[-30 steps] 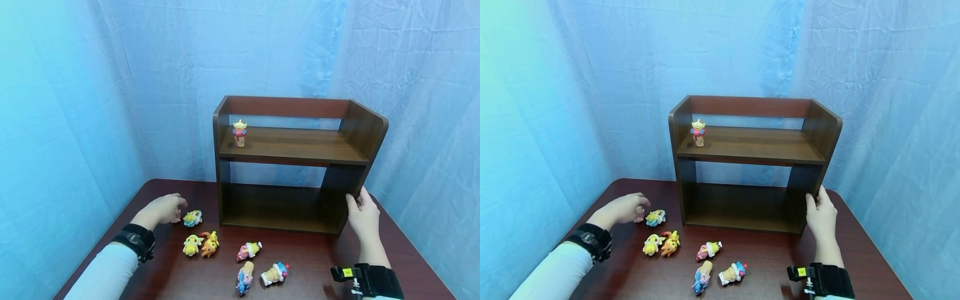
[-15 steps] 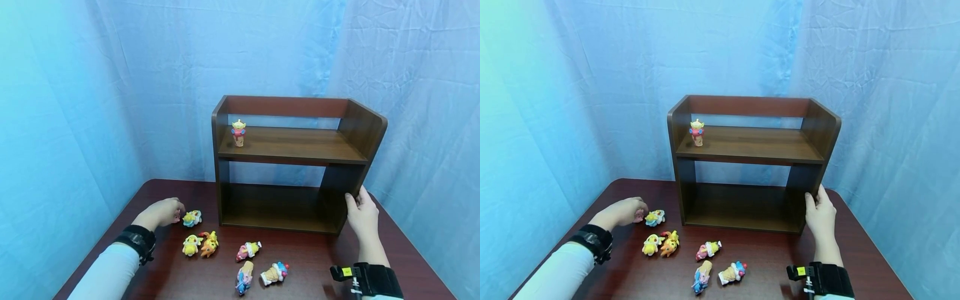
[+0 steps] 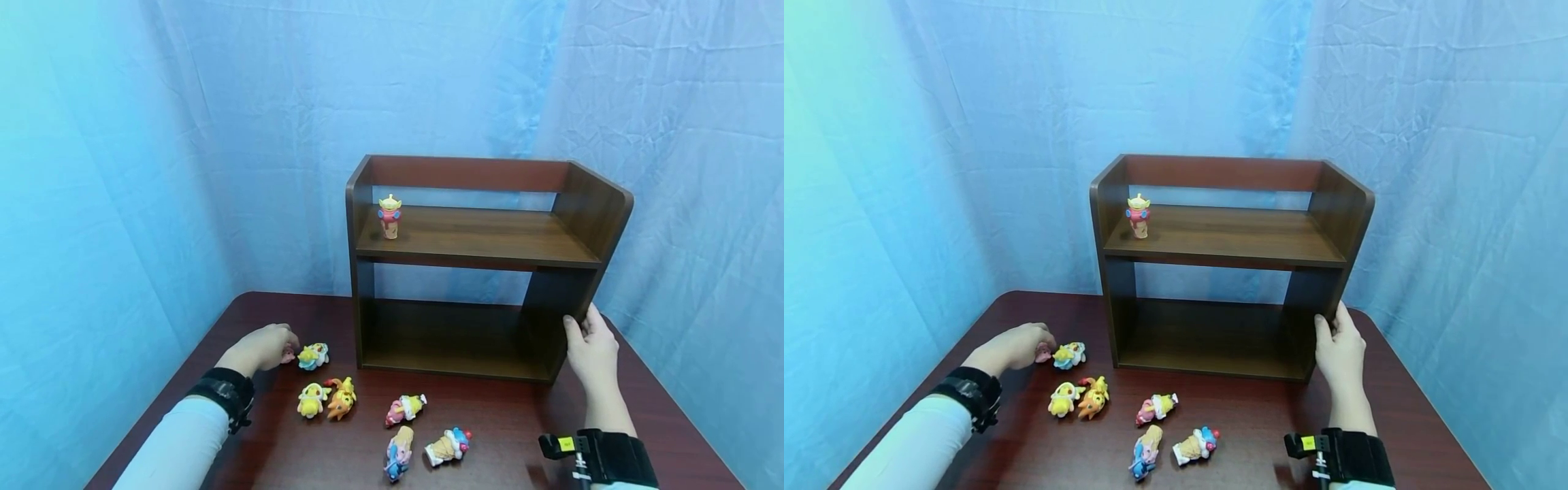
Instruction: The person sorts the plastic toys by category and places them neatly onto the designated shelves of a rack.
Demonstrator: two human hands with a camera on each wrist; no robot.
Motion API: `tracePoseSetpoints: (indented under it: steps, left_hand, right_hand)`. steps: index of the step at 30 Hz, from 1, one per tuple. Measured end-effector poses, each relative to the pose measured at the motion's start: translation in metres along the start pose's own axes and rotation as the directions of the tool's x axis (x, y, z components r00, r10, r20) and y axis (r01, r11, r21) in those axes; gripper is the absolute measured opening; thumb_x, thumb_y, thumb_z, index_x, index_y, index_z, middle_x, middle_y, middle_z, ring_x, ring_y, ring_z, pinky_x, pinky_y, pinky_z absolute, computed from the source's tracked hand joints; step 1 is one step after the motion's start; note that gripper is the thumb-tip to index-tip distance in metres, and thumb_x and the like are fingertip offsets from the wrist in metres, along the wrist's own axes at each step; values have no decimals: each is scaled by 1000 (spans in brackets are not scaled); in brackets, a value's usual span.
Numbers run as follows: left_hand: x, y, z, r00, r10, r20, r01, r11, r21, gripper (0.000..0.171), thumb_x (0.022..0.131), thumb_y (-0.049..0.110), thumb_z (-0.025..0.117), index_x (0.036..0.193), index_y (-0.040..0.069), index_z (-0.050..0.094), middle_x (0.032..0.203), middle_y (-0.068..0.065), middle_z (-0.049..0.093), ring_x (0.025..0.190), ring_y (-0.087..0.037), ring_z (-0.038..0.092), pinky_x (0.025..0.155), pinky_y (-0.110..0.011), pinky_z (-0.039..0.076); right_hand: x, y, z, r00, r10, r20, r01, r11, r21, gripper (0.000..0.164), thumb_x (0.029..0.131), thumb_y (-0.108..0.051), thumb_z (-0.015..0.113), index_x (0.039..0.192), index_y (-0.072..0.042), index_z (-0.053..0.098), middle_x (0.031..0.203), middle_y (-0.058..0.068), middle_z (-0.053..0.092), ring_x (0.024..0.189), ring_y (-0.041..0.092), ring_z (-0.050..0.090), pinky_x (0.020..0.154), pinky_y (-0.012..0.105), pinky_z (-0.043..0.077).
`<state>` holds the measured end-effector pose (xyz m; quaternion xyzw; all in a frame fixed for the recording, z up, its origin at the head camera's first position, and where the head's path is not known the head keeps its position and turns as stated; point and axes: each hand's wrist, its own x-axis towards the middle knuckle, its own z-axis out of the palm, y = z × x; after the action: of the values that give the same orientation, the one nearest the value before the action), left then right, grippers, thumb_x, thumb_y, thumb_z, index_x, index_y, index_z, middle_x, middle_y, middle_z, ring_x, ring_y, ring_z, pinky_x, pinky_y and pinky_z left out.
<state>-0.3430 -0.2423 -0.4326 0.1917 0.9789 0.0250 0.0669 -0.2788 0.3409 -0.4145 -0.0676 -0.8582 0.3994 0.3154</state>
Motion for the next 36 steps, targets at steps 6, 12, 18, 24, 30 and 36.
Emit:
tracePoseSetpoints:
  steps: [6,12,18,24,30,36]
  left_hand:
    - [0,1,0,1000,-8,1,8,1000,5,15,94,8,72,106,15,78,107,-5,65,88,-20,55,81,-40,52]
    - [2,-4,1,999,-32,19,32,999,9,18,94,7,70,106,16,79,105,-4,67,92,-24,55,86,-45,51]
    - [3,-8,3,996,-74,41,75,997,-18,33,90,-4,63,109,18,78,106,-4,69,96,-24,55,90,-47,51]
    - [2,-8,2,996,-72,46,73,997,-21,38,89,-8,61,111,18,78,108,-4,69,95,-24,55,91,-47,50]
    - [1,-9,-1,998,-53,44,54,998,-15,36,88,-8,61,111,16,77,105,-3,68,94,-24,55,91,-47,50]
    - [2,-12,-1,998,-42,42,42,999,1,36,89,-7,62,111,16,77,105,-3,68,97,-23,59,92,-47,50]
  right_hand:
    - [0,1,0,1000,0,6,0,1000,-2,44,108,-33,48,150,-20,51,138,12,62,125,34,59,96,57,48]
    - [-1,2,2,1000,0,3,0,1000,-5,43,108,-33,48,148,-20,52,135,12,64,121,33,61,94,55,49]
    - [1,2,3,1000,-1,-2,1,1000,-11,43,108,-33,48,148,-20,52,135,10,64,122,31,61,94,54,49]
    - [0,2,2,1000,-4,-1,4,1000,-5,42,108,-33,48,147,-19,53,134,13,65,122,33,61,94,55,48]
    - [0,1,3,1000,-3,3,3,1000,0,41,108,-33,48,145,-18,54,133,13,65,122,34,61,95,56,47]
    - [0,1,3,1000,-5,1,5,1000,-1,40,108,-33,48,145,-19,55,133,12,65,123,34,61,97,57,46]
